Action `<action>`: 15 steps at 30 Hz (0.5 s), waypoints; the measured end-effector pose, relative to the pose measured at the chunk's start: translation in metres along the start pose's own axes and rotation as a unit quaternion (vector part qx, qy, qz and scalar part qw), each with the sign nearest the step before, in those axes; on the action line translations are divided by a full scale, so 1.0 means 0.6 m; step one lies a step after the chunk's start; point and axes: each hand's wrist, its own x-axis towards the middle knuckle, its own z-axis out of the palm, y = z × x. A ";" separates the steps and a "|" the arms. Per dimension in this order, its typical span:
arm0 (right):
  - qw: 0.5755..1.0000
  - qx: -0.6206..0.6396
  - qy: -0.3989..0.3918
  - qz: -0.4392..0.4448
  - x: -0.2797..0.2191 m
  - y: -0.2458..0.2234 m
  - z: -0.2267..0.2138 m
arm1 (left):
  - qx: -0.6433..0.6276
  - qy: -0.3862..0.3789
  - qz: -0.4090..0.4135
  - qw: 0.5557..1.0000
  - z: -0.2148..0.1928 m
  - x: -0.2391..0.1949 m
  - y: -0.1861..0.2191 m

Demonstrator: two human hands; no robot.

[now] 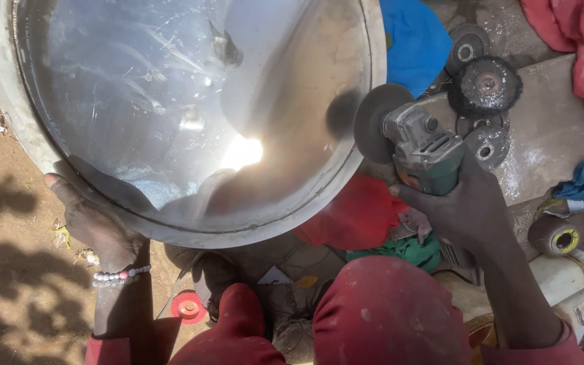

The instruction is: A person uses an angle grinder to smooth the edges of a large circular metal lid.

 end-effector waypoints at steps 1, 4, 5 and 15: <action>1.000 -0.017 -0.002 0.011 -0.002 0.005 0.005 | -0.015 0.012 -0.022 1.000 0.004 -0.016 0.016; 0.994 -0.064 -0.045 0.078 -0.054 0.008 0.020 | 0.085 0.010 -0.026 0.996 -0.006 0.009 0.000; 0.994 -0.066 -0.046 0.075 -0.055 0.032 0.031 | 0.085 0.013 -0.028 0.996 -0.005 0.006 -0.002; 0.988 -0.139 -0.064 0.032 -0.043 0.092 0.049 | 0.048 -0.053 0.106 0.992 -0.016 0.026 -0.035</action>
